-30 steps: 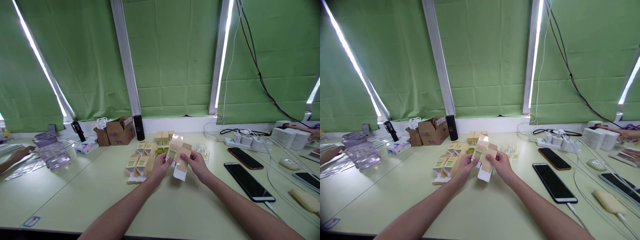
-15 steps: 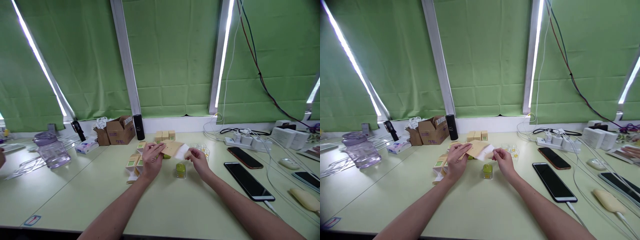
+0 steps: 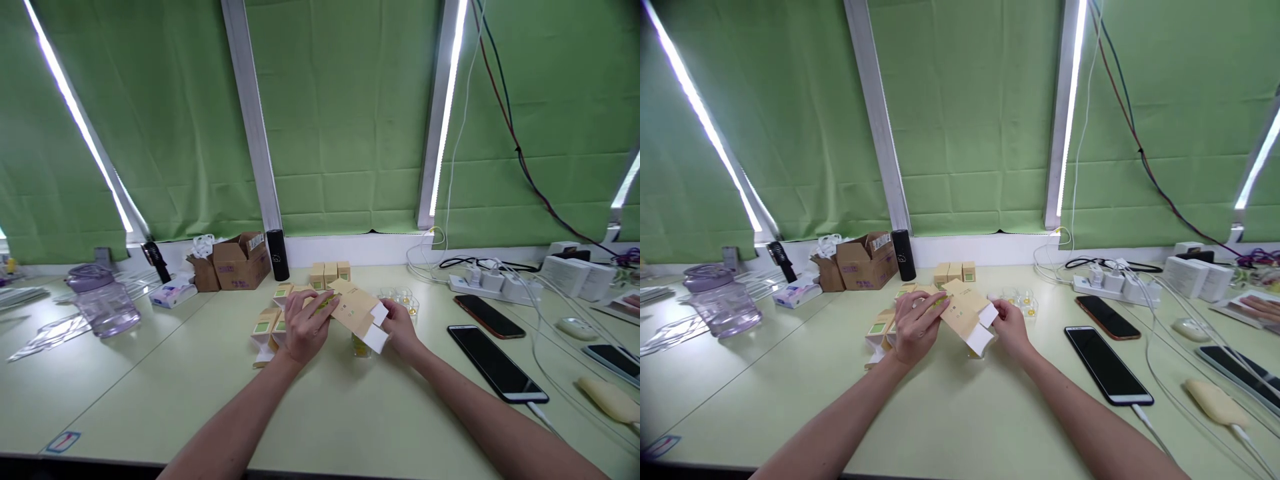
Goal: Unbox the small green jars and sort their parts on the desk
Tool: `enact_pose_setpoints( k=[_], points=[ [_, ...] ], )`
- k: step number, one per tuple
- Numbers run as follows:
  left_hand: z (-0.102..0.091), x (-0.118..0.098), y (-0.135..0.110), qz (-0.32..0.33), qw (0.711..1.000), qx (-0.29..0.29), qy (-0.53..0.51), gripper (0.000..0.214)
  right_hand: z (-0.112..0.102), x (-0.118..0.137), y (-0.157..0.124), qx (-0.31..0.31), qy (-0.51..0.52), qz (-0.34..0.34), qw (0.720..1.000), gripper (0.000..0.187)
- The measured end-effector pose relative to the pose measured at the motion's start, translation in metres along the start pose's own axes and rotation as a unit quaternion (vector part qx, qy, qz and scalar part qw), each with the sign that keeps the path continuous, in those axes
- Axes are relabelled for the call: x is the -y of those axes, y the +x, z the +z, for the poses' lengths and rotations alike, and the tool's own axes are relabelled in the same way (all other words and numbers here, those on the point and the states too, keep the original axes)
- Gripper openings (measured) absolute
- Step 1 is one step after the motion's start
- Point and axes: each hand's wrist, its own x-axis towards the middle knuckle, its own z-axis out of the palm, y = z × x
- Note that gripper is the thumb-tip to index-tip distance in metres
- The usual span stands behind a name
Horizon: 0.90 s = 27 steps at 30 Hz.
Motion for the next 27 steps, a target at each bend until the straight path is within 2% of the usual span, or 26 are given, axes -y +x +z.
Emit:
enact_pose_setpoints(
  k=[2,4,7,10,15,18,21,23,27],
  points=[
    [0.005,-0.003,-0.001,-0.063,0.997,-0.015,-0.037,0.017,-0.001,0.001,0.0,-0.008,-0.032,-0.028,0.999,0.026],
    [0.01,-0.006,-0.003,-0.174,0.981,-0.015,-0.082,0.015,-0.002,0.005,-0.002,-0.01,-0.073,-0.066,0.995,0.025],
    [0.017,-0.006,-0.005,-0.344,0.93,0.012,-0.13,0.037,-0.002,0.015,-0.007,0.003,-0.128,-0.129,0.983,0.023],
    [0.02,-0.005,-0.005,-0.421,0.89,0.035,-0.174,0.045,0.003,0.026,-0.012,0.035,-0.161,-0.158,0.974,0.024],
    [0.022,-0.004,-0.004,-0.445,0.873,0.031,-0.198,0.048,0.01,0.043,-0.014,0.1,-0.1,-0.128,0.982,0.027],
    [0.024,-0.004,-0.005,-0.448,0.87,0.031,-0.203,0.048,0.011,0.053,-0.012,0.113,-0.058,-0.103,0.987,0.03],
    [0.026,-0.005,-0.006,-0.45,0.869,0.032,-0.203,0.047,0.012,0.056,-0.008,0.126,-0.061,-0.088,0.986,0.03],
    [0.027,-0.006,-0.007,-0.445,0.867,0.037,-0.22,0.046,0.014,0.054,-0.003,0.125,-0.044,-0.063,0.989,0.029],
    [0.026,-0.012,-0.005,-0.426,0.848,0.075,-0.305,0.045,0.012,0.043,0.013,0.077,0.041,0.008,0.996,0.032]
  ],
)
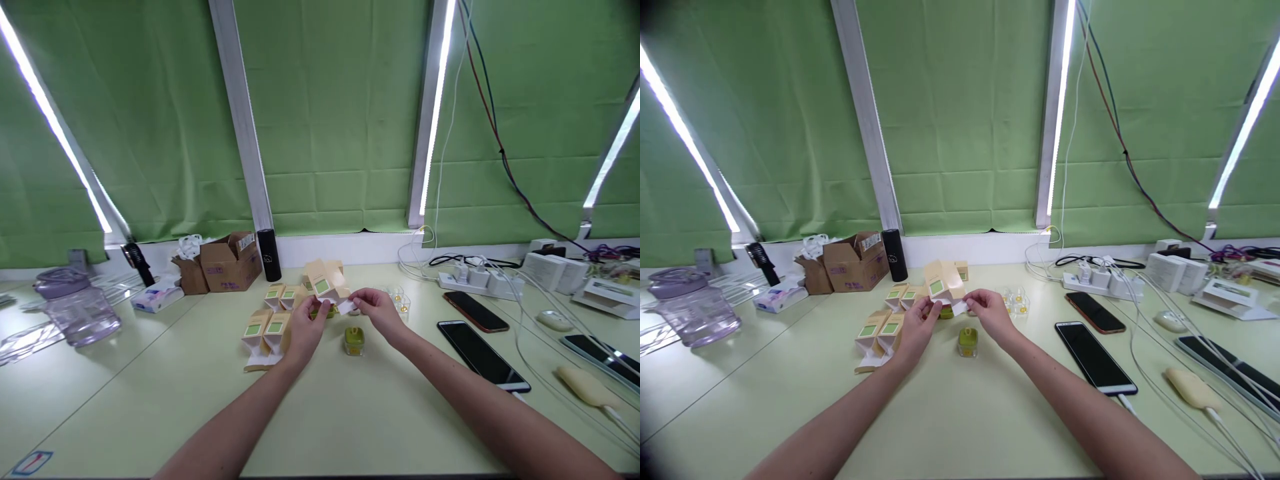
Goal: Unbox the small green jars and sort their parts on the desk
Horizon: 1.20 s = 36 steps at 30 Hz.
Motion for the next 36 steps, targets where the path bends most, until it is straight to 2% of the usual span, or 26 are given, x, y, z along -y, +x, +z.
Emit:
enact_pose_setpoints(
  k=[4,8,12,15,17,20,22,27,36],
  points=[
    [0.001,-0.005,-0.004,-0.003,0.999,0.023,0.021,0.043,-0.024,-0.008,0.027,-0.069,-0.03,0.037,0.996,0.034],
    [0.002,-0.002,-0.007,0.024,0.997,0.023,0.07,0.035,-0.065,-0.014,0.068,-0.13,-0.077,0.049,0.987,0.021],
    [0.005,0.006,-0.008,0.037,0.994,0.031,0.093,0.03,-0.107,-0.025,0.105,-0.189,-0.146,0.089,0.967,0.009],
    [0.007,0.01,-0.009,0.044,0.993,0.031,0.108,0.029,-0.129,-0.038,0.121,-0.205,-0.192,0.134,0.95,0.006],
    [0.008,0.011,-0.01,0.043,0.992,0.033,0.113,0.028,-0.138,-0.049,0.125,-0.2,-0.213,0.167,0.941,0.012],
    [0.009,0.01,-0.01,0.046,0.991,0.033,0.119,0.027,-0.145,-0.064,0.127,-0.176,-0.229,0.208,0.934,0.034],
    [0.009,0.009,-0.011,0.051,0.991,0.033,0.118,0.025,-0.147,-0.072,0.127,-0.161,-0.236,0.226,0.931,0.039],
    [0.012,0.009,-0.013,0.059,0.99,0.037,0.126,0.024,-0.146,-0.082,0.119,-0.152,-0.257,0.239,0.924,0.039],
    [0.011,0.008,-0.019,0.056,0.985,0.088,0.137,0.024,-0.141,-0.079,0.108,-0.172,-0.285,0.2,0.922,0.039]
  ],
)
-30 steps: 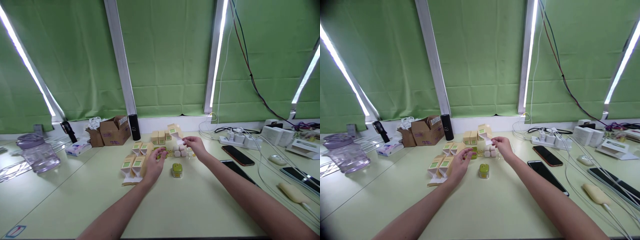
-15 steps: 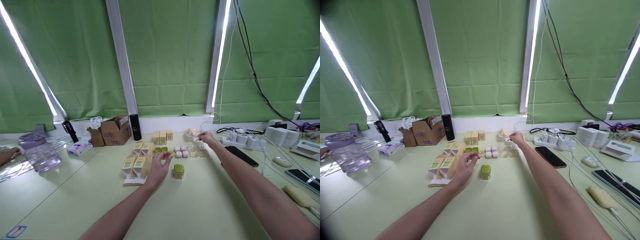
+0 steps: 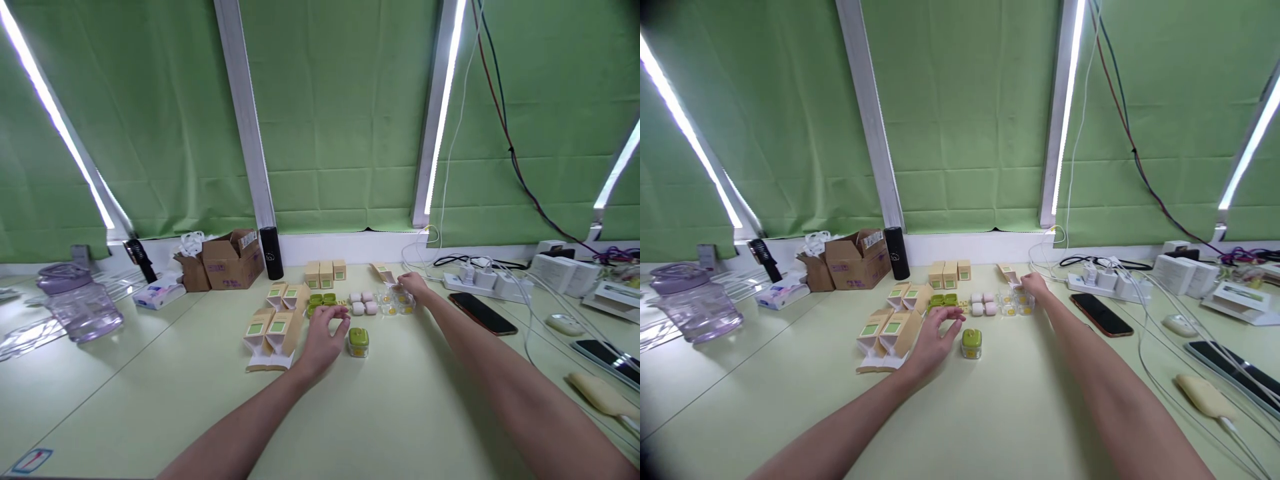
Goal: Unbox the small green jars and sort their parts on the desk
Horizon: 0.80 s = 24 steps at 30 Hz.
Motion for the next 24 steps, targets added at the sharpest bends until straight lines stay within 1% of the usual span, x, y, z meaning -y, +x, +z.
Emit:
enact_pose_setpoints(
  k=[2,5,6,8,11,13,15,17,20,22,24],
  points=[
    [-0.002,-0.001,-0.002,0.008,1.0,0.026,0.0,0.026,-0.003,0.002,-0.002,-0.019,0.003,-0.011,1.0,0.036],
    [-0.002,-0.003,-0.006,0.008,0.998,0.067,-0.007,0.037,-0.01,0.01,-0.01,-0.074,0.027,-0.047,0.996,0.024],
    [-0.002,-0.002,-0.007,0.002,0.997,0.08,-0.006,0.042,-0.011,0.014,-0.013,-0.096,0.04,-0.063,0.993,0.024],
    [-0.001,-0.001,-0.008,-0.012,0.994,0.107,0.004,0.053,-0.011,0.026,-0.024,-0.136,0.071,-0.098,0.983,0.03],
    [0.001,0.003,-0.008,-0.016,0.991,0.129,0.024,0.062,-0.002,0.043,-0.05,-0.158,0.123,-0.156,0.967,0.035],
    [0.002,0.006,-0.009,-0.006,0.991,0.13,0.036,0.061,0.011,0.05,-0.073,-0.145,0.15,-0.186,0.96,0.035],
    [0.002,0.007,-0.009,-0.003,0.99,0.13,0.047,0.058,0.026,0.051,-0.1,-0.121,0.173,-0.205,0.956,0.033],
    [0.003,0.008,-0.01,-0.012,0.99,0.133,0.055,0.054,0.042,0.048,-0.126,-0.071,0.231,-0.211,0.947,0.034],
    [0.003,0.007,-0.01,-0.03,0.989,0.132,0.057,0.05,0.059,0.037,-0.156,-0.012,0.286,-0.155,0.946,0.04],
    [0.003,0.008,-0.009,-0.036,0.991,0.117,0.044,0.049,0.063,0.031,-0.17,0.032,0.307,-0.11,0.945,0.042],
    [0.002,0.011,-0.006,-0.038,0.995,0.093,0.018,0.049,0.062,0.029,-0.179,0.087,0.325,-0.09,0.938,0.042]
  ],
)
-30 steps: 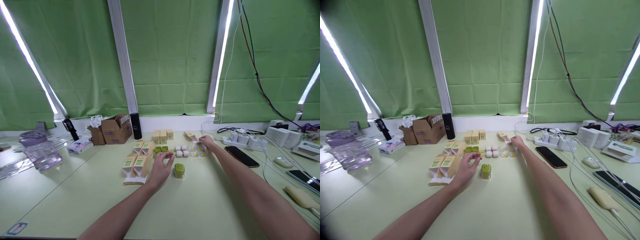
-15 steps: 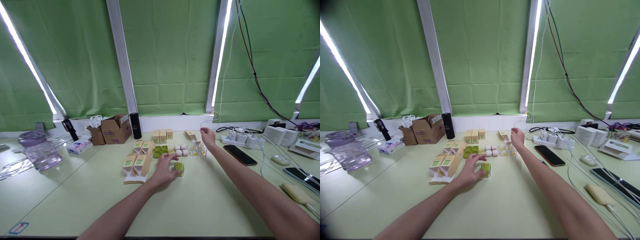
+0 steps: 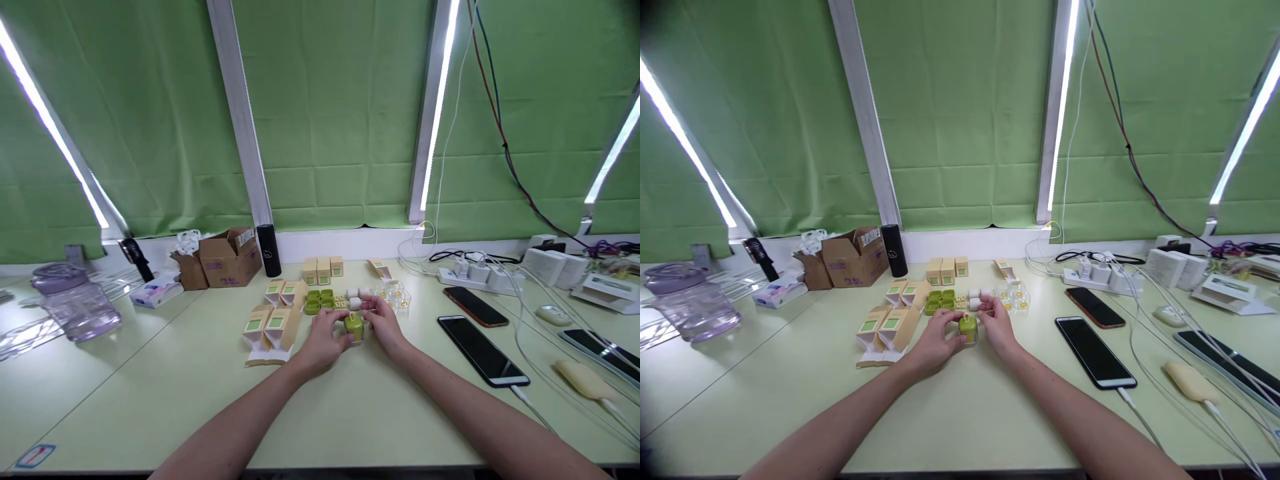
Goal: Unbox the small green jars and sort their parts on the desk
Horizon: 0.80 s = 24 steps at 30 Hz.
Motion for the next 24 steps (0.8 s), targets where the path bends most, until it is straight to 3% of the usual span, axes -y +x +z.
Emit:
enact_pose_setpoints(
  k=[3,8,15,24],
  points=[
    [-0.002,0.002,0.005,-0.005,0.998,-0.046,-0.035,0.049,0.001,0.006,-0.011,0.085,0.048,0.006,0.995,0.044],
    [-0.005,-0.001,0.011,-0.02,0.993,-0.104,-0.058,0.051,0.009,0.011,-0.019,0.163,0.08,-0.003,0.983,0.049],
    [-0.006,0.0,0.01,0.022,0.992,-0.101,-0.074,0.043,0.005,0.013,-0.016,0.193,0.179,0.05,0.963,0.04],
    [-0.008,-0.004,0.006,0.069,0.992,-0.067,-0.08,0.035,-0.001,0.008,-0.011,0.177,0.234,0.101,0.951,0.027]
  ],
)
